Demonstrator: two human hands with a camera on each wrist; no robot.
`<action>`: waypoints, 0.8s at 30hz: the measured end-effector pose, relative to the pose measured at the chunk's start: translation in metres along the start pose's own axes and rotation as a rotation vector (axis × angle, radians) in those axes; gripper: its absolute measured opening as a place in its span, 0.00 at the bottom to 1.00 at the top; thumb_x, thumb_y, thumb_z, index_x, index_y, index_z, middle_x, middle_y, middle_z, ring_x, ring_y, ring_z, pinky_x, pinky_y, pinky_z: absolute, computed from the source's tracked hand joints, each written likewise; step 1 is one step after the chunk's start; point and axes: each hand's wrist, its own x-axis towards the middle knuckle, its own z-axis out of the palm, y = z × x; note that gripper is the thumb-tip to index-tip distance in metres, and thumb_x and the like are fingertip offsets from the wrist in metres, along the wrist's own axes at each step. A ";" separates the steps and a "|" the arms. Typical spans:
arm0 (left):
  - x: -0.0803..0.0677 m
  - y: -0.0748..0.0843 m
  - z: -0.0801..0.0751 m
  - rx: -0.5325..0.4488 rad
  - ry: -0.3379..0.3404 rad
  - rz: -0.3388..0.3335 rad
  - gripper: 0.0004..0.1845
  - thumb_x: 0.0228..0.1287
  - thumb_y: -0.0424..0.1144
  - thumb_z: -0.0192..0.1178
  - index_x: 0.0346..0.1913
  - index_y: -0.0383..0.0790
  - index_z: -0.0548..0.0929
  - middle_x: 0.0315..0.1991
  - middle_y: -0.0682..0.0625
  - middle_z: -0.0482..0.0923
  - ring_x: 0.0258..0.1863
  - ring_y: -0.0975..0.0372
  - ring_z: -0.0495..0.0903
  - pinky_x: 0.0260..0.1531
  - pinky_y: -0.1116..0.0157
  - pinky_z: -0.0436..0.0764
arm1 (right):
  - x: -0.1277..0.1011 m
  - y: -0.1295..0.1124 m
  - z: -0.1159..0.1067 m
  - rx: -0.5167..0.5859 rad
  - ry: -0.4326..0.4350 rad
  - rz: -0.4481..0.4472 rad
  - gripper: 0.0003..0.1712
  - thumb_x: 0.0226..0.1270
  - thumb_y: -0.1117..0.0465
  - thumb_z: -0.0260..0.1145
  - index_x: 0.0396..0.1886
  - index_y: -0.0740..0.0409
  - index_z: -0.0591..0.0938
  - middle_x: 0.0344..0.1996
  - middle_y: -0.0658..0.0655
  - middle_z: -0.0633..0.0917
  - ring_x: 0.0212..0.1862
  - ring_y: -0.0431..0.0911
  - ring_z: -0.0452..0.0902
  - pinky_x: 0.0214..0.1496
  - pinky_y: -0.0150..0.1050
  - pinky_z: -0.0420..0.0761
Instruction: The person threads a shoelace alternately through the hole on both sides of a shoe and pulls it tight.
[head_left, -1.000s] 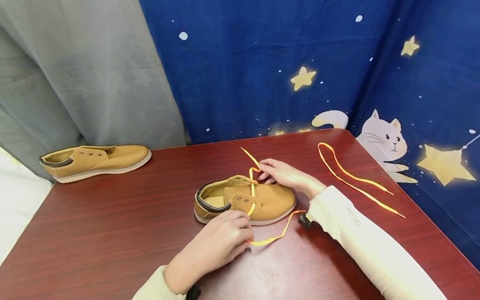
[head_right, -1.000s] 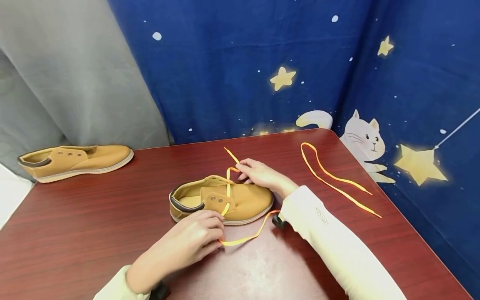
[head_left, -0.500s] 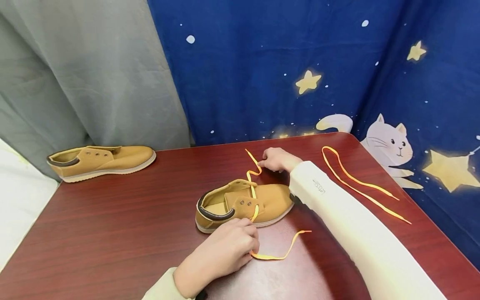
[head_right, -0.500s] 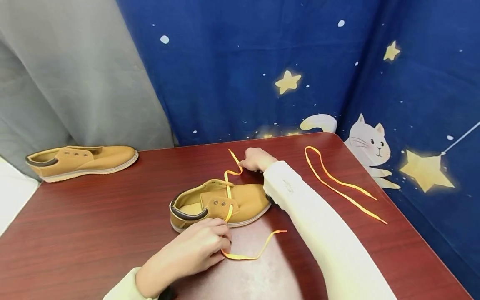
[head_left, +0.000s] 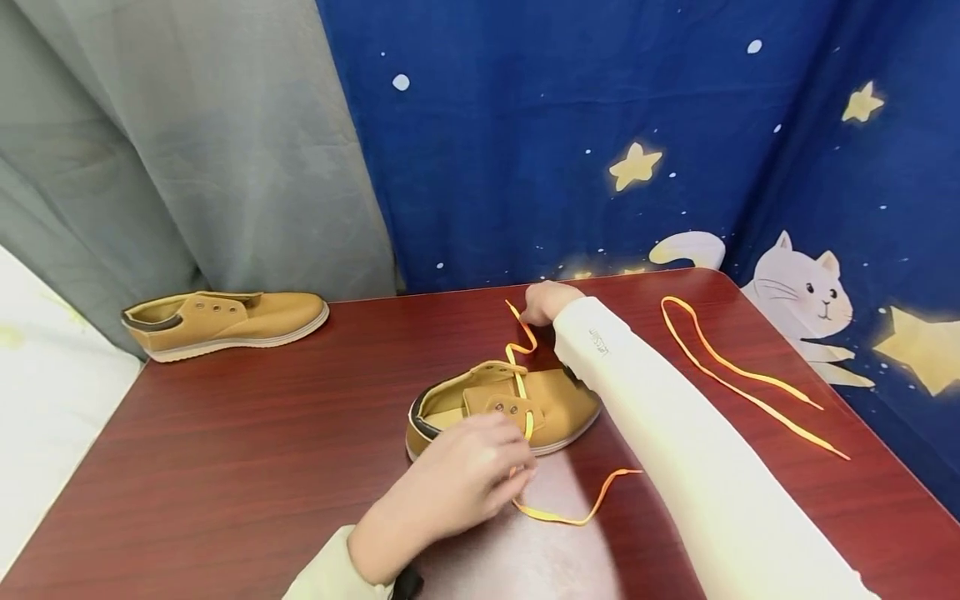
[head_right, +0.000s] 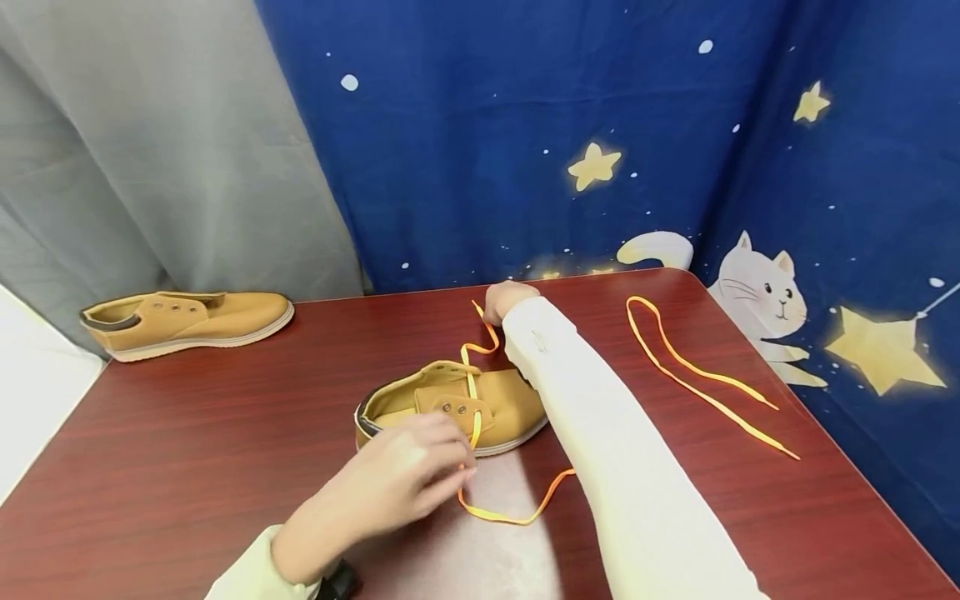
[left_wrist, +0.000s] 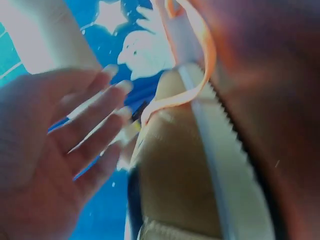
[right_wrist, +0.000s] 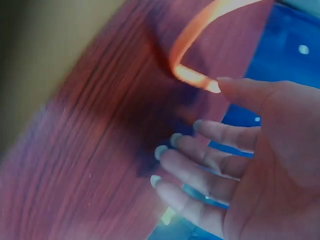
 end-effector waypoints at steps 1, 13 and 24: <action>0.003 -0.002 -0.002 0.011 0.047 -0.045 0.04 0.61 0.40 0.69 0.29 0.50 0.85 0.28 0.60 0.81 0.35 0.65 0.78 0.39 0.68 0.77 | 0.002 0.001 0.000 -0.006 -0.002 0.004 0.17 0.75 0.49 0.57 0.43 0.57 0.83 0.39 0.56 0.79 0.42 0.50 0.74 0.51 0.44 0.74; 0.036 -0.038 -0.001 -0.094 0.052 -0.748 0.08 0.62 0.35 0.68 0.44 0.43 0.84 0.36 0.50 0.81 0.33 0.57 0.82 0.35 0.59 0.82 | 0.020 0.005 0.009 -0.048 0.015 -0.058 0.18 0.75 0.57 0.53 0.53 0.61 0.82 0.54 0.61 0.84 0.49 0.52 0.77 0.57 0.45 0.76; 0.032 -0.057 0.014 -0.209 -0.058 -0.720 0.05 0.70 0.39 0.63 0.43 0.50 0.89 0.36 0.57 0.85 0.32 0.63 0.79 0.36 0.63 0.79 | 0.015 -0.012 0.008 -0.192 0.069 -0.132 0.08 0.72 0.65 0.56 0.36 0.56 0.82 0.39 0.57 0.85 0.38 0.49 0.75 0.45 0.45 0.80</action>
